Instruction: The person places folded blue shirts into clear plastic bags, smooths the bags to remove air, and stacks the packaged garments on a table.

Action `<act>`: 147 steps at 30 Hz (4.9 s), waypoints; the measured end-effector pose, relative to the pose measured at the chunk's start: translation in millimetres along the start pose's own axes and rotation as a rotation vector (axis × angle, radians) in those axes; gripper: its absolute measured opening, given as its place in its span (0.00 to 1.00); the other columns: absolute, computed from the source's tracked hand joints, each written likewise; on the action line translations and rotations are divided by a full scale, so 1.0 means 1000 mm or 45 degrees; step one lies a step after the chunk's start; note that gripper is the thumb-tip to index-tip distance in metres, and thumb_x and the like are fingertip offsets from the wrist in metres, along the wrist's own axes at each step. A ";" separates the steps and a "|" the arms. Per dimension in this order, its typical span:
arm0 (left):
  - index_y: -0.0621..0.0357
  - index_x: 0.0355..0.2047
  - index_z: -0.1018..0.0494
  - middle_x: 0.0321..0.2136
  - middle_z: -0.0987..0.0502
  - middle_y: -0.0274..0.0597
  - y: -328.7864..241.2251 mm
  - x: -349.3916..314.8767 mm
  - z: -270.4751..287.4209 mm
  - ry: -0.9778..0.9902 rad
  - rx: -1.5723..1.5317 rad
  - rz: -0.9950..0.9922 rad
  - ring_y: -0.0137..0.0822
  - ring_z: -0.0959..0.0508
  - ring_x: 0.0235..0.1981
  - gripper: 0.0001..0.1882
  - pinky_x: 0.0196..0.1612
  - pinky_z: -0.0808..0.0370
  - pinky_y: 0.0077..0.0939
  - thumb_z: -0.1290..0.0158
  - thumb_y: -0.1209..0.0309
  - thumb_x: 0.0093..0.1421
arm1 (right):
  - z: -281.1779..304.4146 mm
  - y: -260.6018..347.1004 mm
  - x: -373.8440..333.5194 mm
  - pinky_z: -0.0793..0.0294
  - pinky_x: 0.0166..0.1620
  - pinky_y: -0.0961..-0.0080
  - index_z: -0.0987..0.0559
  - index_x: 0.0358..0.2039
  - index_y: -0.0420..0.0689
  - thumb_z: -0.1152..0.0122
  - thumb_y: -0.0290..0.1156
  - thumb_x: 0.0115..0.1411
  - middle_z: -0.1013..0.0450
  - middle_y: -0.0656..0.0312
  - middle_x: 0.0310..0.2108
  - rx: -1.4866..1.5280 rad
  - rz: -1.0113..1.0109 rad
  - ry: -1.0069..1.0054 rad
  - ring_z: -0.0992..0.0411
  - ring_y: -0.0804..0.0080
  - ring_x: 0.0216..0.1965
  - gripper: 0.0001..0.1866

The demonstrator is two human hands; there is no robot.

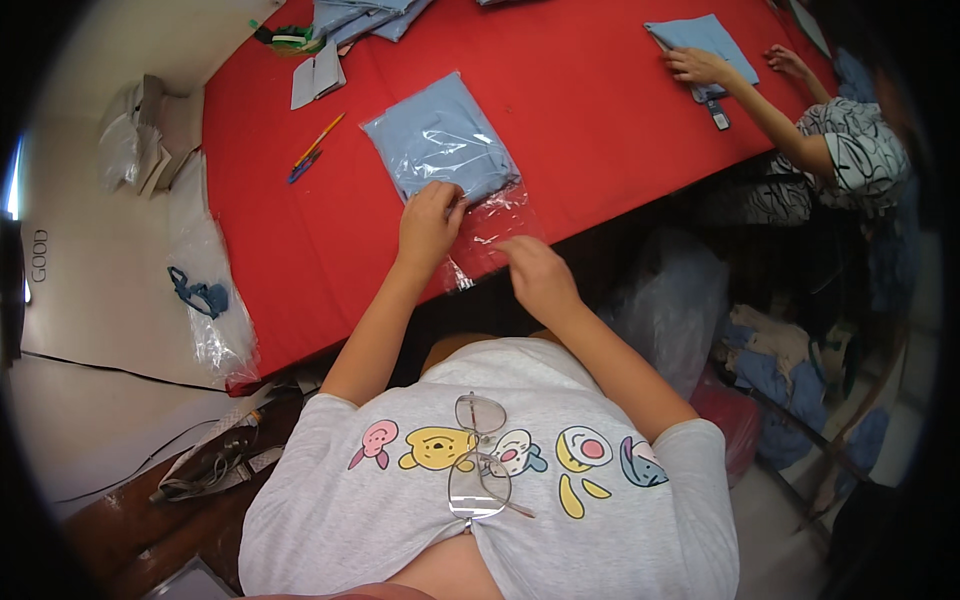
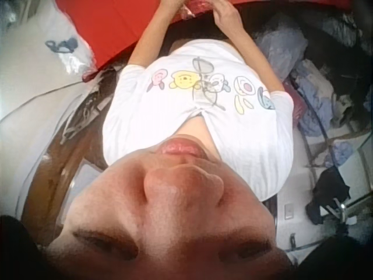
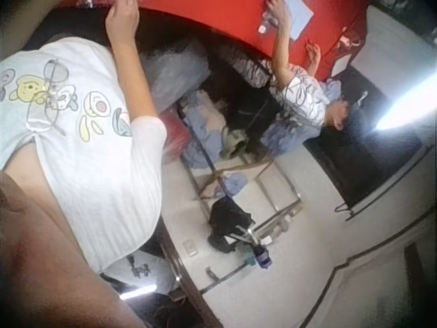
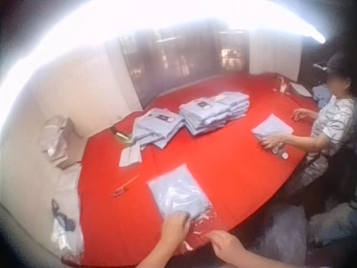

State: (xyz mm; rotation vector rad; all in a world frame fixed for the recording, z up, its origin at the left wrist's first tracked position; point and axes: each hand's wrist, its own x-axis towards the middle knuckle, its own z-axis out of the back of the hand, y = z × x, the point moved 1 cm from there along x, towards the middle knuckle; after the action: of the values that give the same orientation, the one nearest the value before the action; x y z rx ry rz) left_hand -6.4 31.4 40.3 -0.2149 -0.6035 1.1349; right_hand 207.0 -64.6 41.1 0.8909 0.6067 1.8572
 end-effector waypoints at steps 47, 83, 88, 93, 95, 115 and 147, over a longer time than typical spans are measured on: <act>0.28 0.75 0.38 0.79 0.48 0.47 0.090 0.068 -0.039 0.113 0.342 -0.114 0.55 0.53 0.80 0.43 0.78 0.56 0.62 0.45 0.34 0.63 | -0.012 -0.037 -0.062 0.48 0.76 0.53 0.30 0.70 0.46 0.41 0.35 0.70 0.42 0.51 0.77 -0.169 0.029 0.447 0.42 0.52 0.76 0.29; 0.48 0.54 0.17 0.55 0.18 0.40 0.015 -0.125 -0.002 0.085 -0.087 0.056 0.41 0.21 0.61 0.15 0.73 0.37 0.50 0.44 0.63 0.71 | 0.043 -0.111 0.021 0.26 0.58 0.58 0.16 0.53 0.48 0.31 0.28 0.61 0.23 0.63 0.62 -0.446 0.398 0.406 0.25 0.57 0.55 0.19; 0.53 0.49 0.16 0.43 0.13 0.42 0.030 -0.102 0.010 0.100 -0.265 0.173 0.44 0.16 0.49 0.14 0.66 0.28 0.49 0.47 0.63 0.73 | 0.036 -0.099 0.029 0.24 0.52 0.66 0.14 0.41 0.40 0.32 0.26 0.65 0.18 0.57 0.43 0.165 -0.173 0.229 0.22 0.60 0.46 0.07; 0.56 0.43 0.16 0.34 0.13 0.43 0.032 -0.091 0.011 0.050 -0.403 0.279 0.47 0.15 0.41 0.15 0.59 0.23 0.47 0.47 0.61 0.74 | 0.031 -0.108 0.029 0.25 0.50 0.72 0.14 0.42 0.40 0.33 0.28 0.68 0.20 0.57 0.38 0.225 -0.396 0.081 0.22 0.68 0.43 0.07; 0.56 0.42 0.16 0.33 0.13 0.44 0.031 -0.090 0.011 0.033 -0.395 0.283 0.48 0.15 0.40 0.16 0.57 0.22 0.46 0.48 0.60 0.74 | 0.027 -0.113 0.029 0.25 0.51 0.74 0.14 0.43 0.39 0.33 0.28 0.68 0.20 0.58 0.39 0.292 -0.413 0.025 0.22 0.70 0.44 0.07; 0.61 0.33 0.21 0.17 0.19 0.42 0.038 -0.059 -0.005 0.032 -0.476 0.892 0.37 0.15 0.21 0.23 0.27 0.21 0.34 0.51 0.56 0.77 | -0.037 -0.093 0.089 0.22 0.33 0.63 0.18 0.48 0.49 0.38 0.42 0.72 0.22 0.60 0.23 -0.394 -0.589 -0.205 0.21 0.64 0.26 0.12; 0.34 0.76 0.39 0.81 0.56 0.46 0.046 -0.004 0.006 0.565 0.174 0.155 0.59 0.57 0.80 0.45 0.78 0.54 0.64 0.39 0.39 0.61 | 0.002 -0.071 0.098 0.34 0.69 0.48 0.29 0.70 0.54 0.45 0.31 0.67 0.39 0.52 0.75 -1.055 0.893 0.406 0.37 0.53 0.73 0.29</act>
State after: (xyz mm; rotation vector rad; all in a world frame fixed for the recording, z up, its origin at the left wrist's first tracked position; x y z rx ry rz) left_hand -46.7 46.3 22.6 -0.3770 -0.1203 1.1929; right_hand 219.6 53.9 21.5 0.2393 -0.3744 2.5869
